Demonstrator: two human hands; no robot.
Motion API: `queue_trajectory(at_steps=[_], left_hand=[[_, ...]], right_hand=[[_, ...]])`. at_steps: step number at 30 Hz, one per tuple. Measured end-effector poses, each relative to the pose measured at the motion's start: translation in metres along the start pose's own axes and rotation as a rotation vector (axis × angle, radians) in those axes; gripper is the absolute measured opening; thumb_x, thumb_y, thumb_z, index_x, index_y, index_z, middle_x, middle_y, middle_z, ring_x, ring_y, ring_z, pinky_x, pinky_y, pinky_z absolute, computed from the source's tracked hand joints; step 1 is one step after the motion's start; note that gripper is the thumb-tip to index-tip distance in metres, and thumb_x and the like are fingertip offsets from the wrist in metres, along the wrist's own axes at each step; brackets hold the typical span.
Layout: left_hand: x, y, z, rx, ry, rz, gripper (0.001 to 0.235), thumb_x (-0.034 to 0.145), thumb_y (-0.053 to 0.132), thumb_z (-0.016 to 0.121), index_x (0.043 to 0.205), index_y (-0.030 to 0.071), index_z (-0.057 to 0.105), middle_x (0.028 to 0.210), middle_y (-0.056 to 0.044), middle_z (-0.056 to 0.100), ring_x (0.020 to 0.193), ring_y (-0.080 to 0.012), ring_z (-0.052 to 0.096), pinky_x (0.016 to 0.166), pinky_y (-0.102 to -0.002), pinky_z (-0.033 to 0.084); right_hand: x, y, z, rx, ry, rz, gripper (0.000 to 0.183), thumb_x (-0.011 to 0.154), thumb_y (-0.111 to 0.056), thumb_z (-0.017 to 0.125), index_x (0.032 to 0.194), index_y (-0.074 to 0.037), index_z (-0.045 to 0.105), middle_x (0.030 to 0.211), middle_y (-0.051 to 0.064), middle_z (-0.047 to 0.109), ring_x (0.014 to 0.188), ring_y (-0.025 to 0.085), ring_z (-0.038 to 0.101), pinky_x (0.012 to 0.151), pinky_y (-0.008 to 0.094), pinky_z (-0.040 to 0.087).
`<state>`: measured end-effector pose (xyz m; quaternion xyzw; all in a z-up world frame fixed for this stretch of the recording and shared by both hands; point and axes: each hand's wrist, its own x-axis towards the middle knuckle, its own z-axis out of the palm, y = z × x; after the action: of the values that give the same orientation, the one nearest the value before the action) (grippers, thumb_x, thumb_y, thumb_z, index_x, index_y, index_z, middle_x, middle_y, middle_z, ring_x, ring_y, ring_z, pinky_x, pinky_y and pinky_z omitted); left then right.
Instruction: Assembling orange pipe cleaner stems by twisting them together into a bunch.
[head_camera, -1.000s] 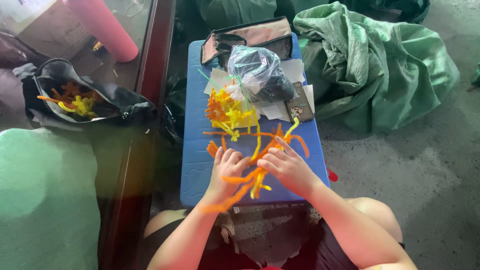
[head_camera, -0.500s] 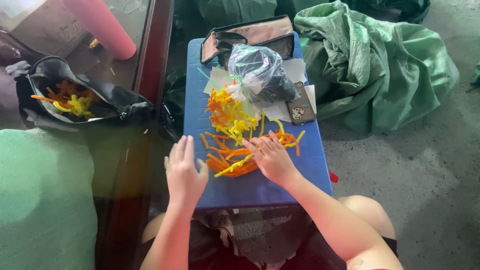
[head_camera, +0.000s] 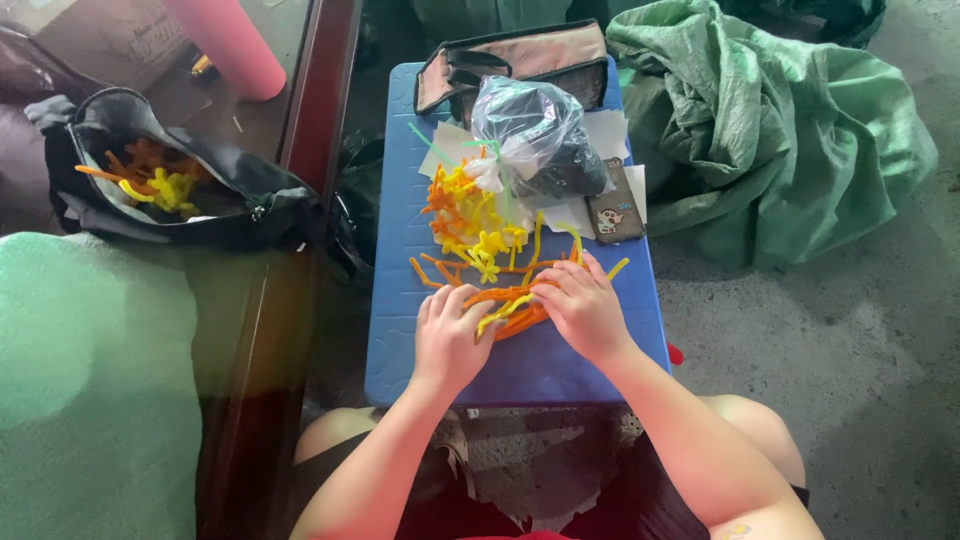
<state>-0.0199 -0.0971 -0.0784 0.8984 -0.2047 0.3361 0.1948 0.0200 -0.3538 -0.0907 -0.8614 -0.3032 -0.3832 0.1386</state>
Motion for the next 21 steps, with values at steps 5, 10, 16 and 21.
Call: queue_trajectory(at_steps=[5, 10, 16, 21], left_hand=[[-0.002, -0.003, 0.004, -0.005, -0.002, -0.029, 0.036, 0.079, 0.034, 0.093, 0.112, 0.023, 0.085, 0.121, 0.001, 0.072, 0.118, -0.0282, 0.067, 0.105, -0.048, 0.054], [0.005, -0.004, -0.006, -0.034, 0.023, -0.073, 0.043, 0.079, 0.032, 0.093, 0.12, 0.025, 0.083, 0.12, 0.003, 0.073, 0.115, -0.0258, 0.068, 0.105, -0.045, 0.055], [0.024, 0.019, -0.052, -0.888, -0.048, -0.554, 0.02, 0.109, 0.019, 0.071, 0.106, 0.015, 0.091, 0.095, -0.002, 0.085, 0.092, -0.0168, 0.078, 0.091, -0.034, 0.064], [0.018, 0.024, -0.049, -1.37, -0.502, -0.916, 0.034, 0.106, 0.028, 0.071, 0.097, 0.0, 0.087, 0.074, -0.016, 0.081, 0.065, -0.0213, 0.078, 0.063, -0.03, 0.061]], right_hand=[[0.011, 0.001, -0.017, -0.01, 0.086, 0.063, 0.025, 0.094, -0.026, 0.09, 0.118, -0.028, 0.084, 0.12, -0.009, 0.079, 0.114, 0.021, 0.073, 0.121, 0.052, 0.051], [0.027, -0.013, -0.035, 0.14, 0.158, 0.187, 0.021, 0.096, -0.024, 0.091, 0.116, -0.027, 0.086, 0.115, -0.011, 0.082, 0.109, 0.019, 0.075, 0.116, 0.045, 0.054], [0.041, -0.023, -0.049, 0.549, 0.205, 0.268, 0.011, 0.101, -0.012, 0.084, 0.109, -0.017, 0.088, 0.099, -0.004, 0.082, 0.099, 0.022, 0.077, 0.108, 0.044, 0.059], [0.04, -0.015, -0.064, 0.209, 0.165, -0.038, 0.018, 0.105, -0.014, 0.077, 0.113, -0.026, 0.087, 0.099, -0.003, 0.073, 0.104, 0.022, 0.073, 0.117, 0.049, 0.055]])
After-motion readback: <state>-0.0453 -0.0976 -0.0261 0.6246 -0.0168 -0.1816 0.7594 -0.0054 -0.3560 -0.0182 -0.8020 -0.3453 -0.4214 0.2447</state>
